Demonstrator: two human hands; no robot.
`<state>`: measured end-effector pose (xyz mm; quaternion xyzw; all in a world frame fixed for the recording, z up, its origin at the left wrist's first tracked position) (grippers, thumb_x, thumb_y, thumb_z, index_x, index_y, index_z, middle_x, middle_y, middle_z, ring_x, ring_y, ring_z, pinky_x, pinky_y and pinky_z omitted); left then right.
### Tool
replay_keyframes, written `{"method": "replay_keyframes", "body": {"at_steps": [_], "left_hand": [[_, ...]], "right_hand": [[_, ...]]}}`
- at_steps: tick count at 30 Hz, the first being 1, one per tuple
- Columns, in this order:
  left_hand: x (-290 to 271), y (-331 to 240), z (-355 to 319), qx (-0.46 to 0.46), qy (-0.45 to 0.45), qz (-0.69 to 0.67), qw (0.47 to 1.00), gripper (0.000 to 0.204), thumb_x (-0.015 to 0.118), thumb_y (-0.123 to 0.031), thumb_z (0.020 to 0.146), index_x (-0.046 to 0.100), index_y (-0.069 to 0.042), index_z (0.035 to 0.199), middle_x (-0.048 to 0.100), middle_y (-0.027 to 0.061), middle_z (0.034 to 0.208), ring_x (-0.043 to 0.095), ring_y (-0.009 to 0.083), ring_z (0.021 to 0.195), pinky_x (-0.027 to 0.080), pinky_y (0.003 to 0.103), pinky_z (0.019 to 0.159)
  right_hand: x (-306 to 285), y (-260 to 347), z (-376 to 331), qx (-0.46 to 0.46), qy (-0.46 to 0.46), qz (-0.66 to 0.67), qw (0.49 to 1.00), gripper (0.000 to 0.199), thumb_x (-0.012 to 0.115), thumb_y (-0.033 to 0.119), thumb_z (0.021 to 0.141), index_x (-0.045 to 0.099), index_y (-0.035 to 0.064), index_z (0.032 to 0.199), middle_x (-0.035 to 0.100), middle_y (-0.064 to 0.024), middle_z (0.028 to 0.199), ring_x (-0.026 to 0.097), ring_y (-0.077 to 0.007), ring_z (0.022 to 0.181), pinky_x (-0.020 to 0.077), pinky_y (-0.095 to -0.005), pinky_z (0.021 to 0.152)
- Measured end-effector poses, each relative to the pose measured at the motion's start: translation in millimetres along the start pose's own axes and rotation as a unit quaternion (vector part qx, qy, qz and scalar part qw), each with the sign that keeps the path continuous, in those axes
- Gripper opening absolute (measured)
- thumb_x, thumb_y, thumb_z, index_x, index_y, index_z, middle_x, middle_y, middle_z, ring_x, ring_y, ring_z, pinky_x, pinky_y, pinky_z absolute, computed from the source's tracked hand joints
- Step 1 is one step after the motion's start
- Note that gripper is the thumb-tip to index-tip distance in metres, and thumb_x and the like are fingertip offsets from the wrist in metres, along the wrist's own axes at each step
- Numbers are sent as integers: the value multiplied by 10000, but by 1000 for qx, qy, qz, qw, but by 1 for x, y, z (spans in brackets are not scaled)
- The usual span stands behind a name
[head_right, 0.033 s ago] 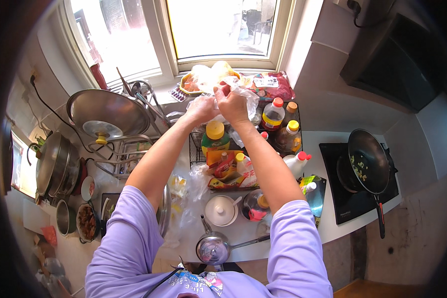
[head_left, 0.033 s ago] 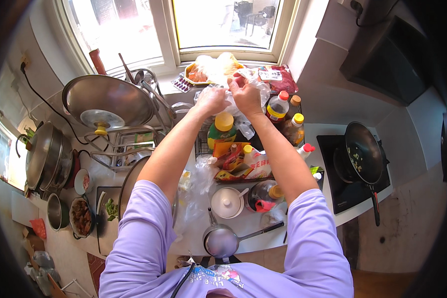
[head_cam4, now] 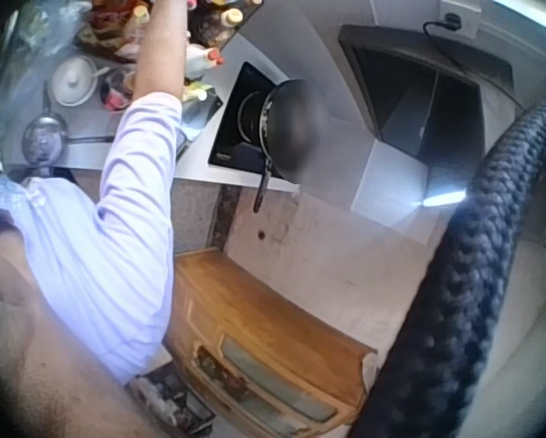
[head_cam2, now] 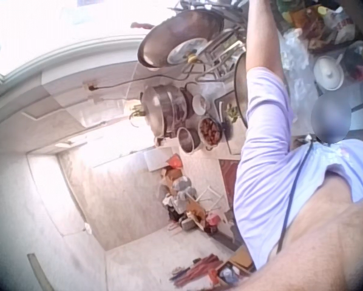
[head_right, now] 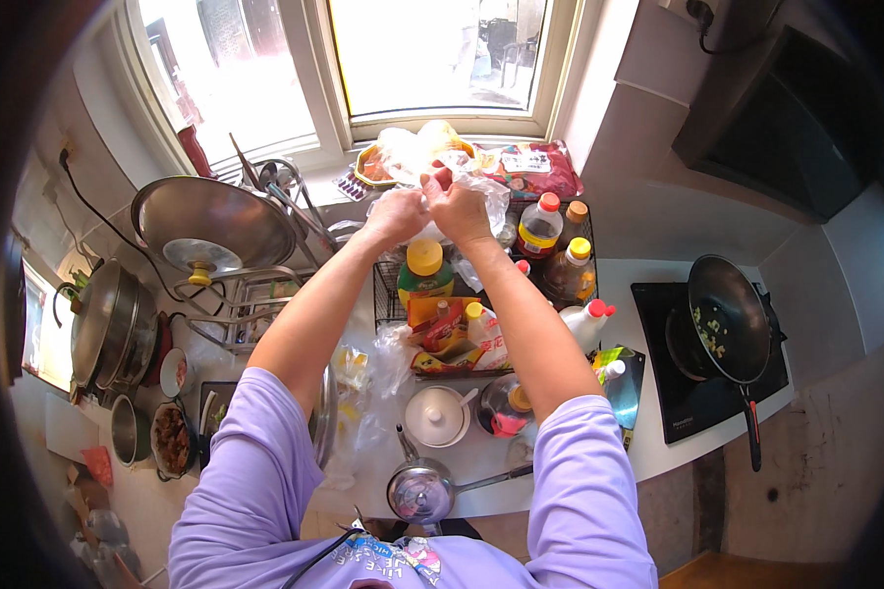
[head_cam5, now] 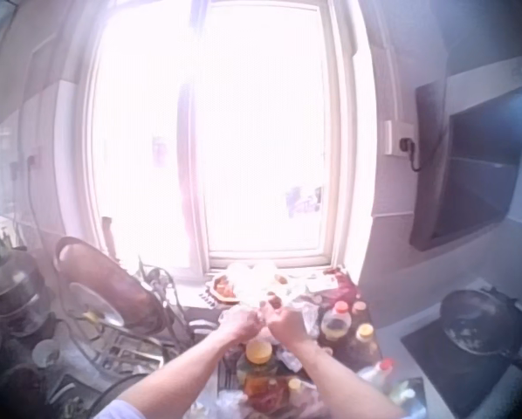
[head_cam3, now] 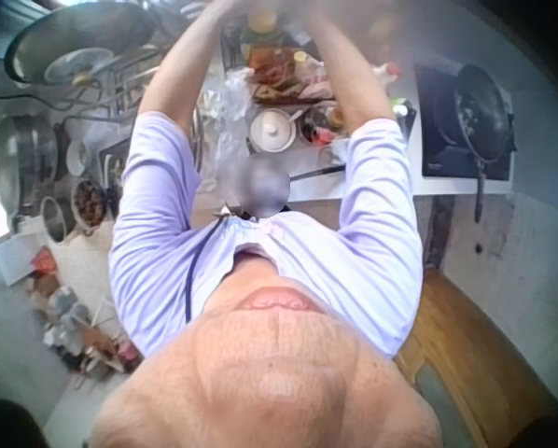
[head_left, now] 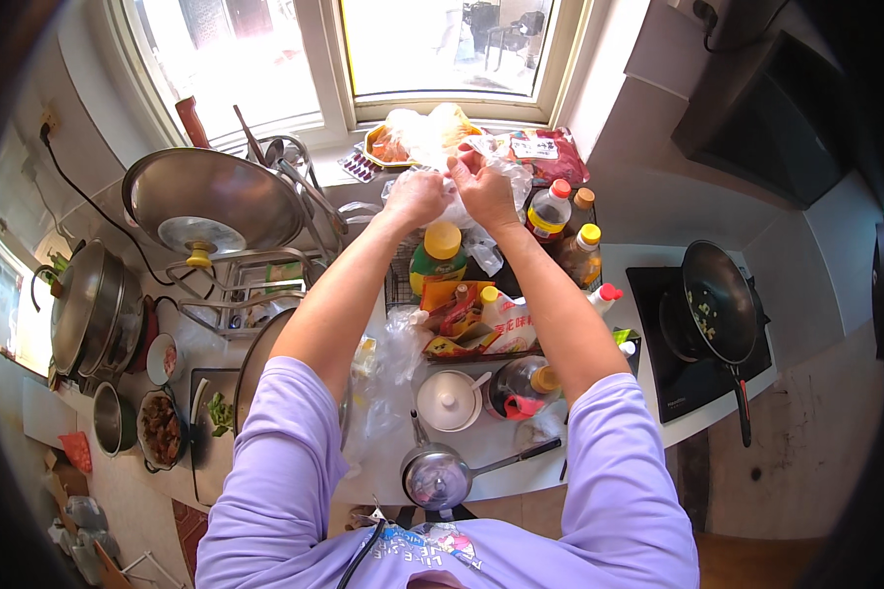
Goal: The person washes a frying pan in the sink, dries the countertop, and then prepares to cook by adding oil and chopped vegetables to the pan on the stove. They handle a pot lid, ladle, and cutting board during the process.
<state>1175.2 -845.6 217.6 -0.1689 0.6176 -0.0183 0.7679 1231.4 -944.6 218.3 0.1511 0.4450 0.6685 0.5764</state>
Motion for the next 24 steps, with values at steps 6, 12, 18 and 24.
{"method": "replay_keyframes", "body": {"at_steps": [6,12,18,24], "left_hand": [[-7,41,-9,98,-139,-93,981,133,545,-132,725,592,-32,799,550,111,986,516,278,909,412,331,810],[-25,32,-41,181,-130,-150,963,133,565,-100,671,573,-51,795,563,47,975,501,246,950,396,340,844],[-33,-6,-64,285,-111,29,952,168,583,-85,611,575,-95,778,573,44,900,498,205,960,343,343,888],[-33,1,-65,280,-106,103,948,125,570,-98,624,585,-115,747,578,27,744,526,186,914,270,426,922]], "right_hand": [[-14,-25,2,-28,185,-258,948,227,458,233,817,539,54,932,591,-181,893,550,-331,871,428,-393,765],[-17,-13,1,10,224,-433,873,216,504,266,800,604,86,864,604,-138,891,566,-308,852,438,-389,747],[2,-3,4,-25,233,-150,960,200,510,257,803,590,92,881,599,-158,879,570,-304,840,433,-379,733],[9,-32,4,25,326,-451,831,248,459,201,795,614,55,922,592,-152,973,559,-294,914,434,-372,796]]}}
Point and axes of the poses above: each hand's wrist, its own z-axis towards the middle knuckle, its own x-axis out of the palm, y = z × x, the point moved 4 cm from there along z, towards the middle knuckle
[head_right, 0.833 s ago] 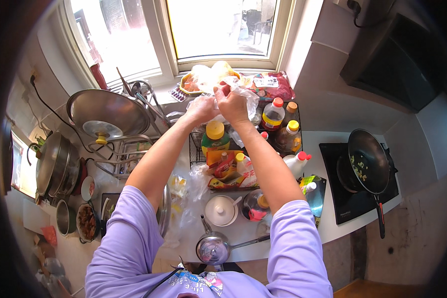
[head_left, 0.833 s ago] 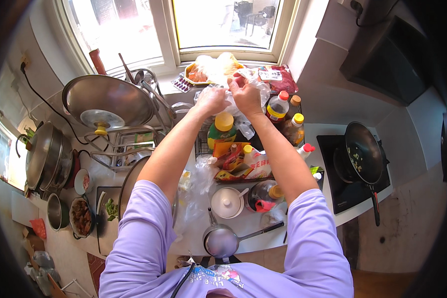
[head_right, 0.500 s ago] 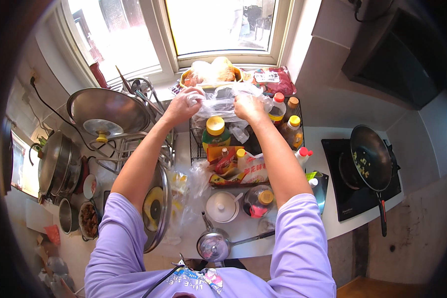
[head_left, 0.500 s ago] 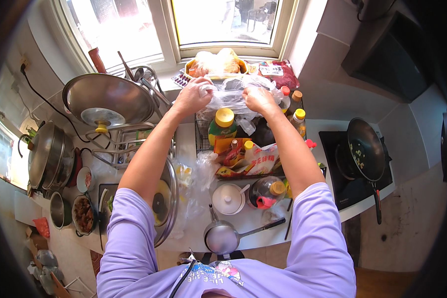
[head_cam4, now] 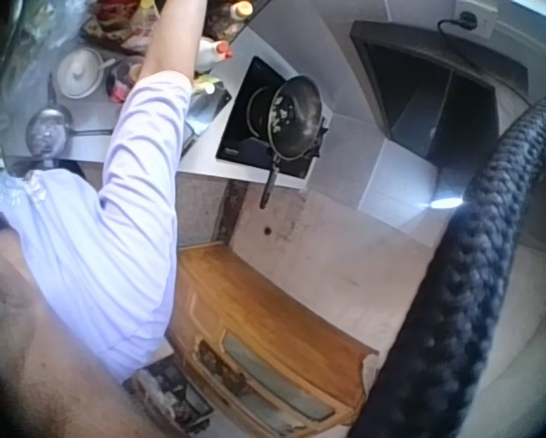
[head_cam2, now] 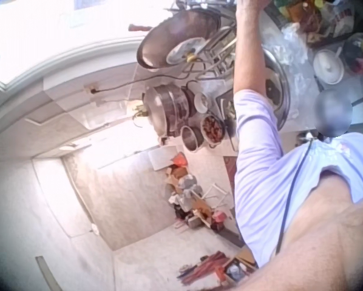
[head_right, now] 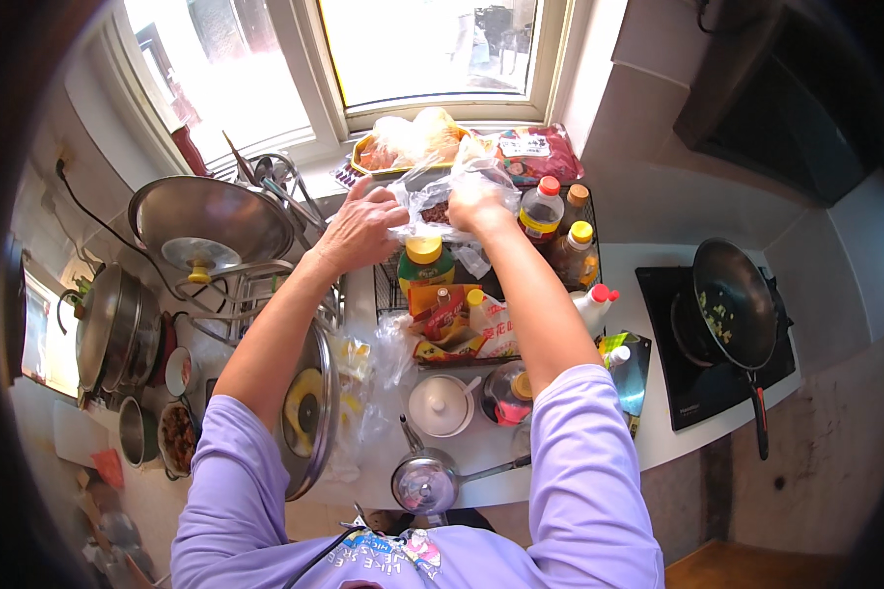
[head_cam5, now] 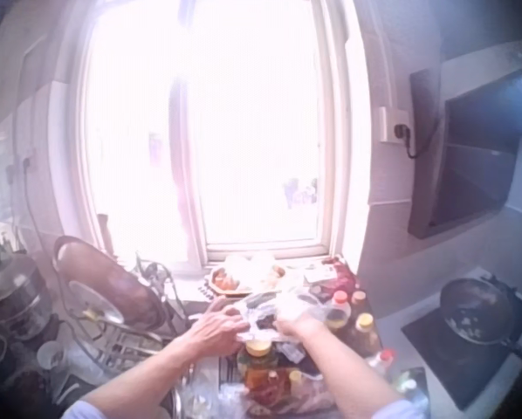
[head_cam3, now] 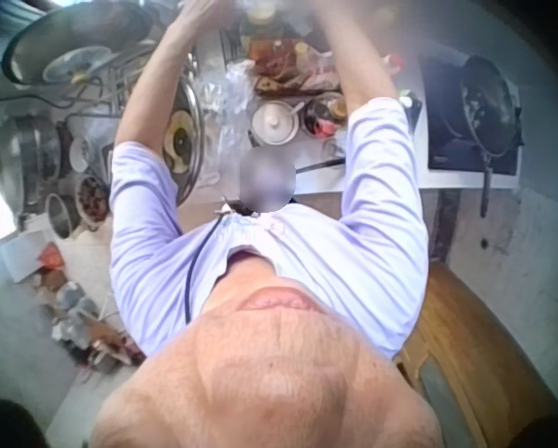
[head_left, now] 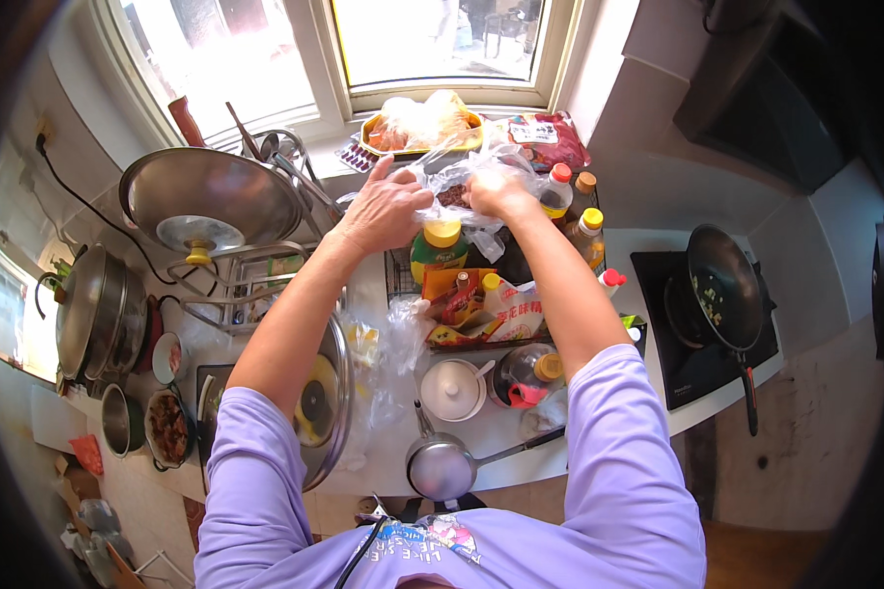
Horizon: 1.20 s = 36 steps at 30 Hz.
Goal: The person washes a frying pan in the sink, dries the countertop, and then prepares to cook by adding oil and chopped vegetables to the pan on the stove. They handle a pot lid, ladle, and cutting board during the process.
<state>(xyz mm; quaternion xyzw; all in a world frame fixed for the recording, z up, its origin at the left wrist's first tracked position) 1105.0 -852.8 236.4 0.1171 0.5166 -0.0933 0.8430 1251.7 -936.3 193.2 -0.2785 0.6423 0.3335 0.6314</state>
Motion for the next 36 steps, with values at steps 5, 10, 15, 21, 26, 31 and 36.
{"method": "replay_keyframes", "body": {"at_steps": [5,10,15,21,26,31,36], "left_hand": [[16,11,2,-65,35,46,996,176,555,-82,613,550,-83,789,565,44,760,513,204,932,243,433,946],[9,12,-9,-145,88,-50,984,323,584,-227,720,537,-62,994,553,114,997,458,266,1046,210,440,969],[9,10,-6,-171,149,-104,968,468,576,-328,762,492,-47,1127,526,138,1113,457,273,1065,200,395,968],[20,2,10,-188,162,-94,964,445,578,-292,765,490,-73,1142,505,101,1157,418,247,1128,140,500,996],[14,-1,8,-198,160,-85,963,480,578,-279,761,465,-59,1173,477,109,1195,394,248,1151,153,472,996],[10,6,3,-187,135,-94,968,551,578,-253,748,408,-38,1227,421,133,1254,348,259,1192,179,404,1000],[10,6,12,-178,115,-105,972,601,584,-209,744,353,-14,1263,381,169,1281,314,281,1217,198,365,1012]], "right_hand": [[4,12,3,-71,-76,-23,994,200,540,233,746,616,112,887,603,-161,866,573,-267,887,447,-374,758],[16,30,19,-4,-131,8,991,202,562,223,749,596,101,906,613,-123,812,589,-252,812,464,-368,699],[8,22,15,105,-280,124,946,213,584,213,751,576,90,925,623,-84,758,606,-238,737,481,-363,640],[-3,18,8,66,12,879,473,70,579,123,785,577,107,853,608,-3,669,548,-66,500,430,-202,410],[-65,6,-91,-49,13,890,454,118,595,112,787,585,43,883,624,-53,742,524,-49,525,420,-191,413],[-120,-161,-195,36,-207,767,606,239,595,138,794,575,-7,984,613,-123,881,504,-49,586,409,-169,466],[-85,-379,-301,340,-308,469,755,183,603,165,778,625,62,928,631,-35,753,559,-81,564,463,-208,487]]}}
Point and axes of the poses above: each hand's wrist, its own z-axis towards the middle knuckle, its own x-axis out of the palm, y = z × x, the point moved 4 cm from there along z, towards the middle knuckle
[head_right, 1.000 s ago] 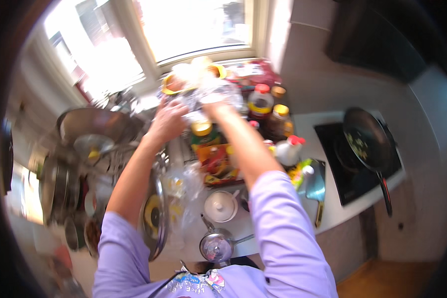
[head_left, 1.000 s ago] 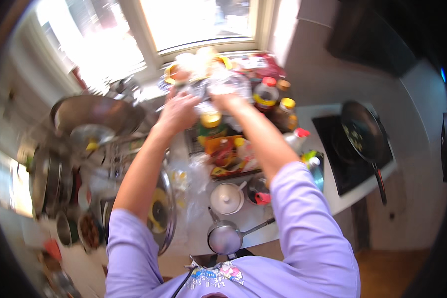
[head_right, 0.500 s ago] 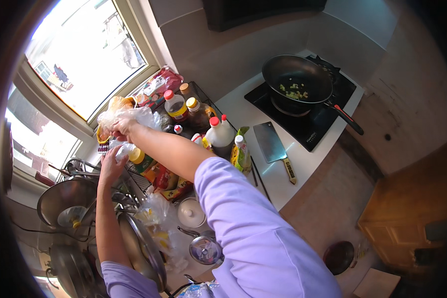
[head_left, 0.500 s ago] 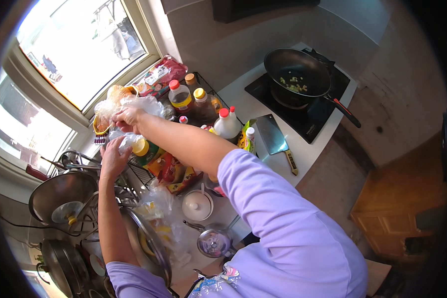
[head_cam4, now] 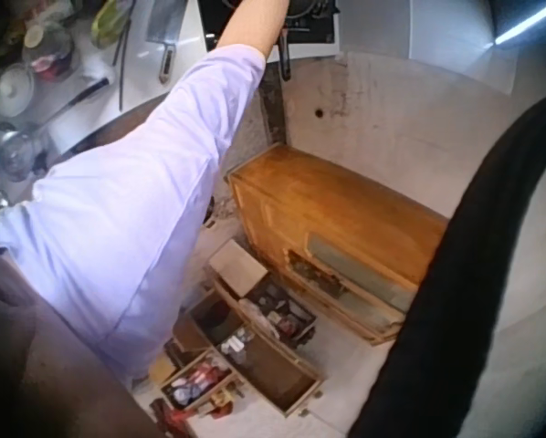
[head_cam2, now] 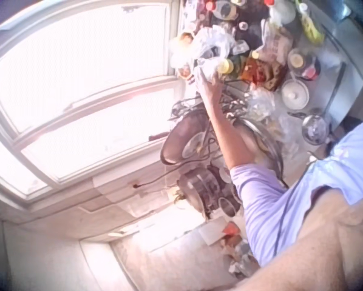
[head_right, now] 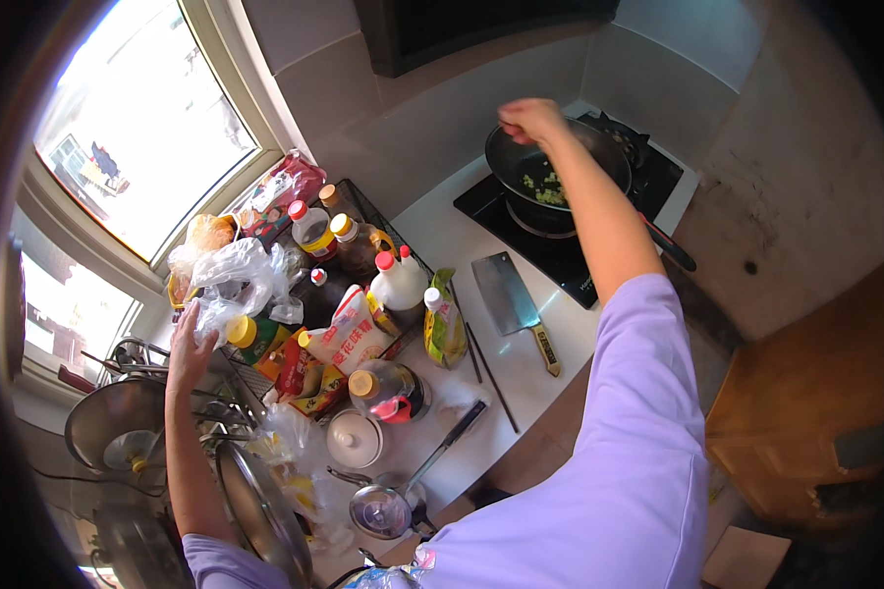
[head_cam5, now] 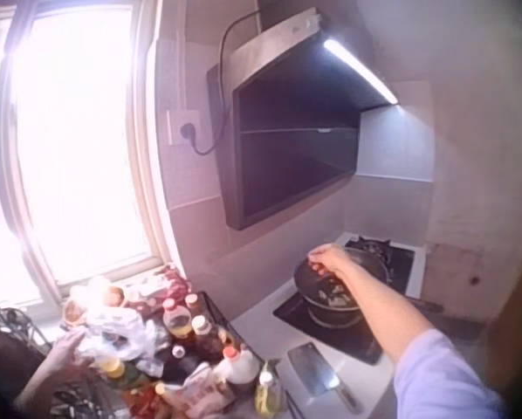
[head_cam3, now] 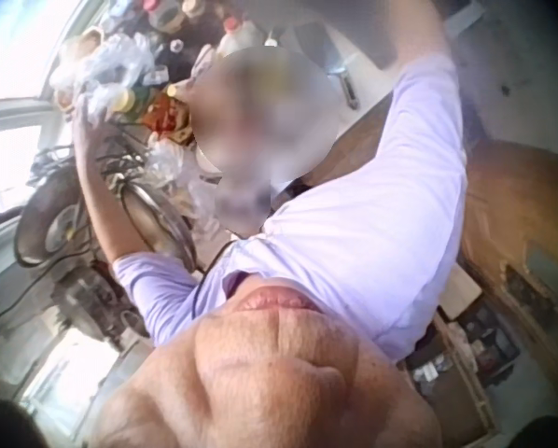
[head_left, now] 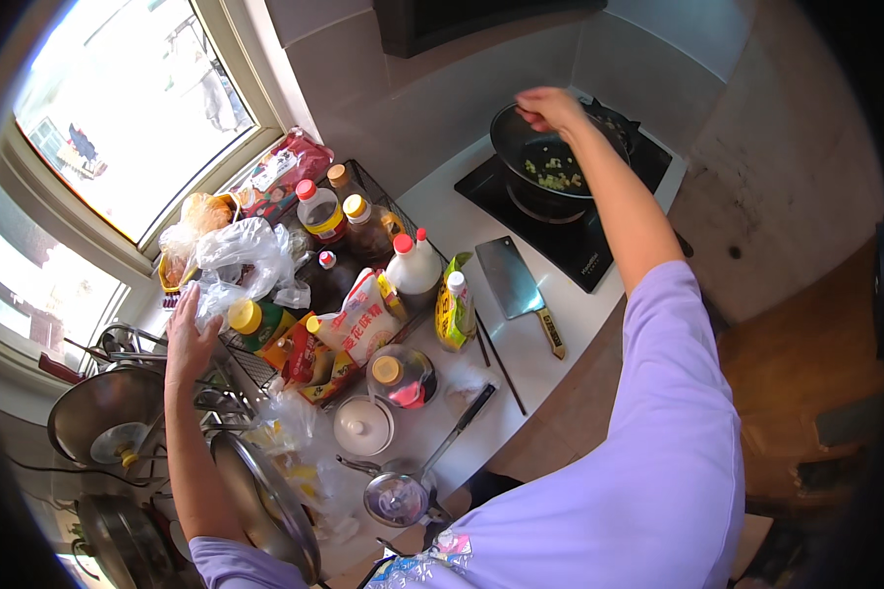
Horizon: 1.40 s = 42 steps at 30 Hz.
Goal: The person washes a frying pan in the sink, dries the countertop, and then prepares to cook by adding oil and chopped vegetables to the pan on the stove. They handle a pot lid, ladle, and cutting board during the process.
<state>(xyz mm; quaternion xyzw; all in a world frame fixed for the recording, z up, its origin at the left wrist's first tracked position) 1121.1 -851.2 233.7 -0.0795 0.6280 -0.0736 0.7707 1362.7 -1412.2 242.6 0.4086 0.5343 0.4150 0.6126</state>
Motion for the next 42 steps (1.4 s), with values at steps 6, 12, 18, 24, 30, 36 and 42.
{"method": "replay_keyframes", "body": {"at_steps": [6,12,18,24,30,36,42], "left_hand": [[4,8,-6,-19,12,16,1000,599,580,-203,746,349,-4,1262,363,170,1296,311,285,1219,202,367,1011],[8,0,-2,-20,14,12,1000,594,573,-210,752,346,1,1259,355,169,1302,303,288,1223,201,370,1011],[5,-3,0,-15,12,16,1000,594,573,-217,756,345,-2,1261,354,168,1302,300,289,1223,199,373,1011],[4,-4,-2,-12,10,21,1000,591,577,-223,752,356,-11,1257,361,172,1295,308,289,1219,198,381,1009],[-2,-8,-10,23,-43,29,998,577,604,-213,719,397,-15,1220,423,182,1239,367,300,1178,257,363,988],[4,-16,-17,-21,10,44,999,551,559,-292,780,379,-75,1254,327,130,1326,244,275,1255,188,456,1005],[-14,-26,-34,-34,16,55,998,541,566,-300,779,393,-92,1247,337,123,1318,249,275,1253,167,489,1004]], "right_hand": [[-52,-79,17,91,-159,-113,977,128,585,105,780,640,42,877,621,-47,719,577,-101,556,461,-224,436],[-60,-101,25,95,-196,53,975,123,583,92,783,631,30,878,607,-28,720,558,-96,558,464,-223,457],[-64,-101,32,129,-198,-5,972,133,586,90,782,624,33,896,607,-35,733,559,-106,573,482,-249,496],[-52,-105,34,131,-248,138,950,141,576,73,784,612,36,916,599,-40,749,566,-120,623,497,-280,552],[21,-41,43,60,6,353,934,185,583,75,780,589,52,964,587,-18,746,555,-79,629,511,-270,623],[211,137,-88,-44,370,241,896,236,615,126,774,592,20,983,601,-28,778,546,-46,595,472,-175,548],[399,168,-159,-291,434,-74,849,149,592,108,741,656,75,871,626,-55,717,569,-108,604,470,-234,588]]}}
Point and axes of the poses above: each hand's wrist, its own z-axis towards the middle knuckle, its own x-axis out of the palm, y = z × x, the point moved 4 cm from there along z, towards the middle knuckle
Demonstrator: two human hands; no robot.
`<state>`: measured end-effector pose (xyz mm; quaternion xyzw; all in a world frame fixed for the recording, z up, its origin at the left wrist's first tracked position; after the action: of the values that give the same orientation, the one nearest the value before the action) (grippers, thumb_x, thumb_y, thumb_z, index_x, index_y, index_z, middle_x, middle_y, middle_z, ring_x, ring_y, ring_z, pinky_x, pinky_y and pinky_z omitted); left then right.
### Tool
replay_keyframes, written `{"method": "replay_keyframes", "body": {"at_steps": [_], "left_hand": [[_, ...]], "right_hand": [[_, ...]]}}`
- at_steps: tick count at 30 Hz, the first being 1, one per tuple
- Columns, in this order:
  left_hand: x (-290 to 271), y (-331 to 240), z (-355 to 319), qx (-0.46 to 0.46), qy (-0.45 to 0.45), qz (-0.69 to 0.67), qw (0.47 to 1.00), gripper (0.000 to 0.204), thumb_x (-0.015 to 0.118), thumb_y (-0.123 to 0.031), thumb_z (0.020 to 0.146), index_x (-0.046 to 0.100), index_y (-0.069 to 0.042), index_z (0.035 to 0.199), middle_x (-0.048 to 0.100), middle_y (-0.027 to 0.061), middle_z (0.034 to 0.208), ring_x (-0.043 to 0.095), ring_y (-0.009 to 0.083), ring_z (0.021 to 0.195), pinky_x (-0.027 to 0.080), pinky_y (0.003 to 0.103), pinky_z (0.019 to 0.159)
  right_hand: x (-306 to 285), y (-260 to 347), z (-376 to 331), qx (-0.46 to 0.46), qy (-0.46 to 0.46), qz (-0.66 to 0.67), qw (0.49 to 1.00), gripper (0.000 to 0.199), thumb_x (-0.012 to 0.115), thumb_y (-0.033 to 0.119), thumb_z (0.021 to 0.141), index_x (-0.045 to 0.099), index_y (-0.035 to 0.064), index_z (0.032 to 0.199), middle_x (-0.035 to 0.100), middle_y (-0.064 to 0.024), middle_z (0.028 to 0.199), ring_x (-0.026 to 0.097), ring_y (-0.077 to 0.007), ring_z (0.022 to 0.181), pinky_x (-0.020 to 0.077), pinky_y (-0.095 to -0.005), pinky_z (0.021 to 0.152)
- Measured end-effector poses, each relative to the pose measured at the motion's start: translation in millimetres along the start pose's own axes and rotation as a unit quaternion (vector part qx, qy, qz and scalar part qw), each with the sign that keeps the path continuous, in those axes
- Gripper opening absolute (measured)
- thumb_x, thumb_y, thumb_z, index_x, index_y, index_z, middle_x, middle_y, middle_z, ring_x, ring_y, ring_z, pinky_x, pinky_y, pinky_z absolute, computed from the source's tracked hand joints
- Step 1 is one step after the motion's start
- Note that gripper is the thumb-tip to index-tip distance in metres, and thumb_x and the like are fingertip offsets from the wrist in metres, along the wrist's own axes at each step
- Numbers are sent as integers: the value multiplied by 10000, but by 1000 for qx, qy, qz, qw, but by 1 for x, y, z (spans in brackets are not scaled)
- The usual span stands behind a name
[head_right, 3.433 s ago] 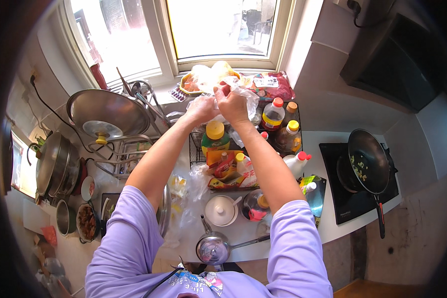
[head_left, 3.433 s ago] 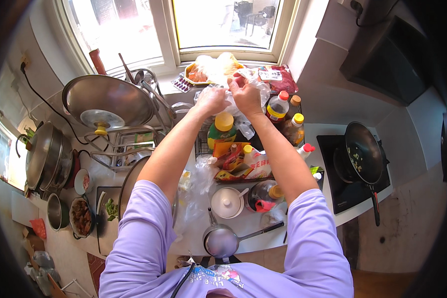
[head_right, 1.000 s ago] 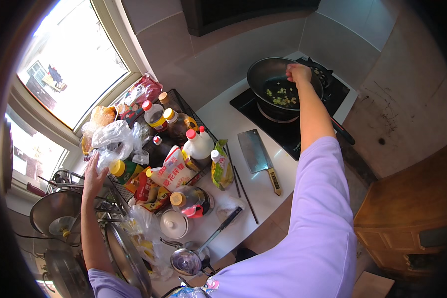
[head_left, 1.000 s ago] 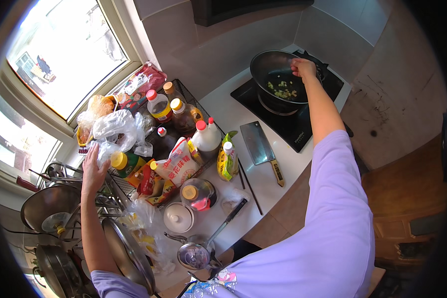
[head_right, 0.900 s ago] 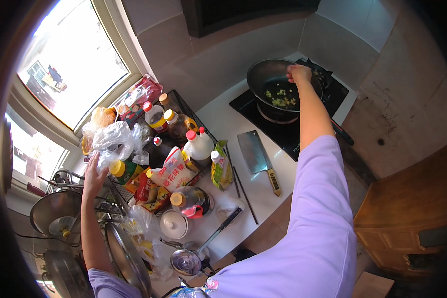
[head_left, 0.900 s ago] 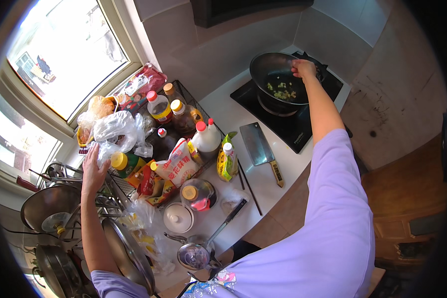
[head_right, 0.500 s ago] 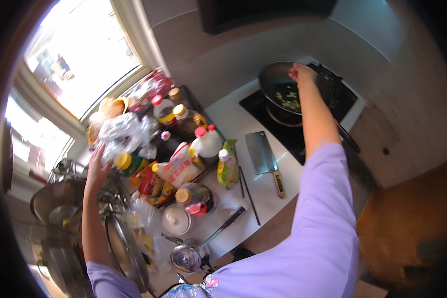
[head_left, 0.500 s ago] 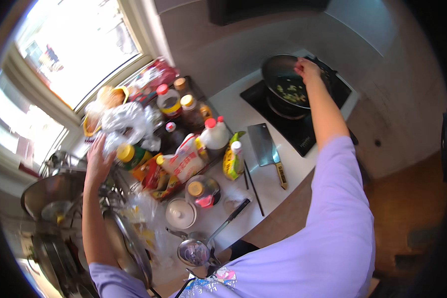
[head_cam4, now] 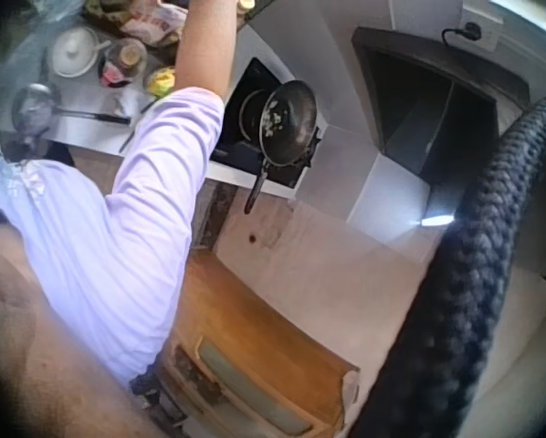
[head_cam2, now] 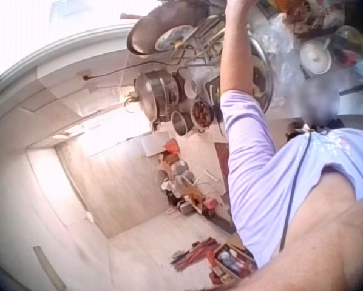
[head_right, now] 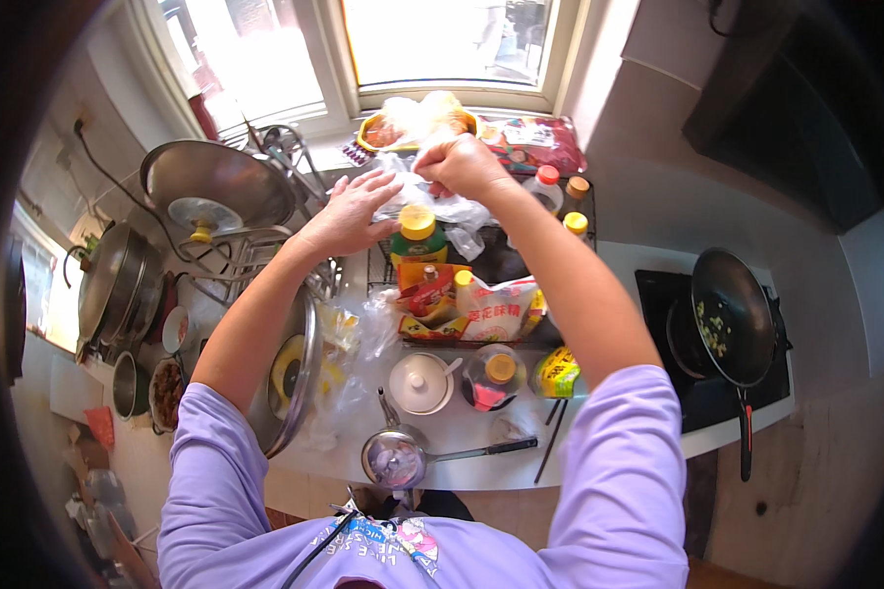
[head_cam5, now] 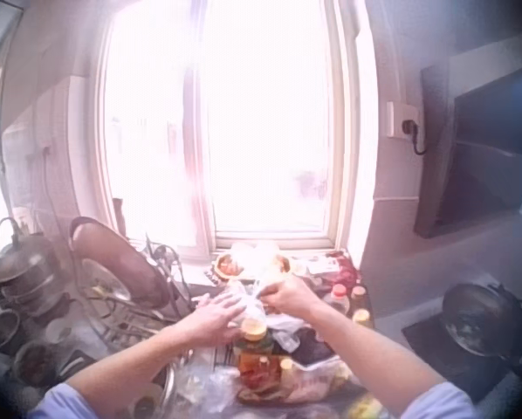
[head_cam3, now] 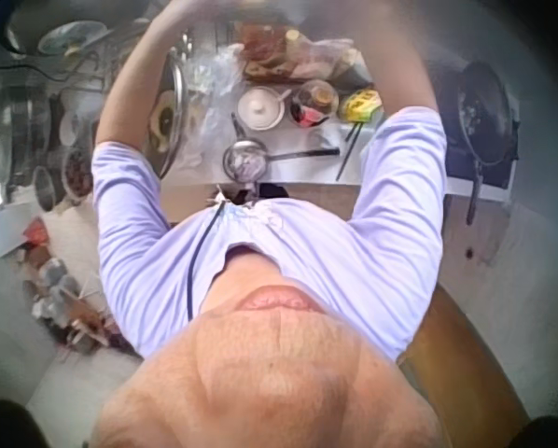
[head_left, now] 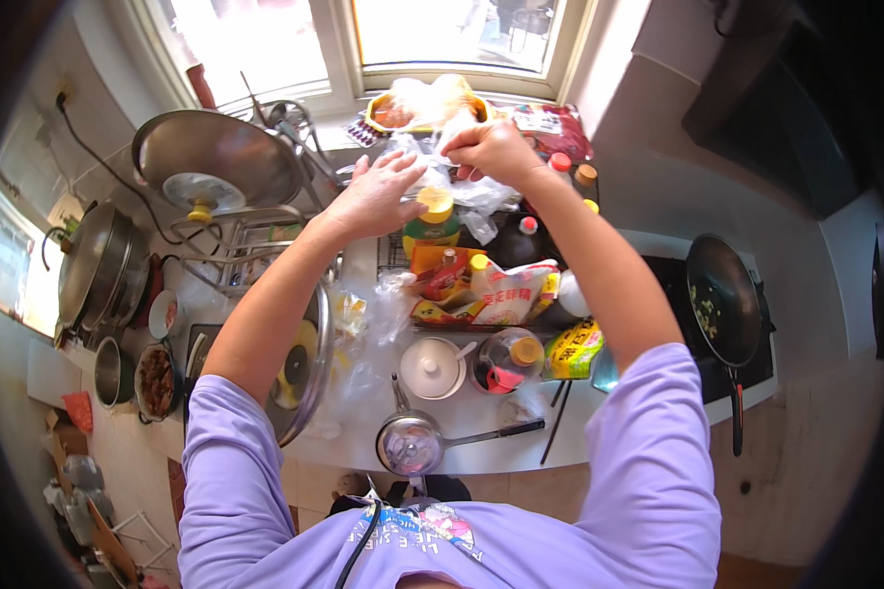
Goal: The person washes a frying pan in the sink, dries the countertop, and then prepares to cook by adding oil and chopped vegetables to the pan on the stove. They handle a pot lid, ladle, and cutting board during the process.
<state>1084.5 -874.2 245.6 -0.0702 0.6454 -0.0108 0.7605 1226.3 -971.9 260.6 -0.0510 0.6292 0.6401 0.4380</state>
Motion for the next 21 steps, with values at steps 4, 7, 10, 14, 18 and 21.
{"method": "replay_keyframes", "body": {"at_steps": [4,7,10,14,18,21], "left_hand": [[-40,23,-33,12,-54,14,998,505,586,-290,769,444,-81,1207,423,126,1250,363,270,1177,224,439,985],[-85,50,-79,38,-95,-73,992,365,585,-248,794,538,-70,1109,555,118,1080,513,223,1014,383,348,861],[-126,83,-149,-84,-103,-243,961,236,548,-173,835,582,-77,1048,588,37,956,533,84,851,421,230,749],[-124,155,-266,-207,-213,-330,896,266,496,-204,867,554,-46,1073,574,7,957,528,72,836,409,202,693],[-76,199,-368,-352,-329,-510,713,288,453,-225,882,514,-49,1101,567,22,1001,534,104,910,419,224,729],[-32,228,-433,-381,-411,-625,543,281,448,-230,880,509,-56,1092,568,39,1005,537,135,928,426,251,742]], "right_hand": [[45,-46,51,-160,-20,-468,869,211,511,96,667,656,109,819,618,-157,829,598,-298,774,463,-393,708],[35,-64,49,-129,7,-489,863,102,545,81,610,608,11,650,576,-175,661,572,-282,680,466,-395,623],[17,-49,36,-35,-76,-427,900,220,432,163,783,641,96,782,595,-135,887,573,-305,833,438,-385,721],[15,-40,47,-120,-129,-337,925,152,510,147,781,635,77,833,607,-143,838,582,-293,770,440,-358,689],[17,-16,47,-31,-166,-186,968,158,515,162,798,615,48,841,613,-147,814,581,-298,760,440,-356,672],[-8,-23,41,-13,-145,-389,910,171,522,191,802,591,35,820,611,-148,780,580,-312,753,443,-360,671]]}}
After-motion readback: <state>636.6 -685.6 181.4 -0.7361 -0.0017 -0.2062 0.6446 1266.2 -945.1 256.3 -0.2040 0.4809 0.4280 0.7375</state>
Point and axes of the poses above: each hand's wrist, its own z-axis towards the middle knuckle, its own x-axis out of the palm, y = z × x, the point moved 4 cm from there along z, towards the middle knuckle
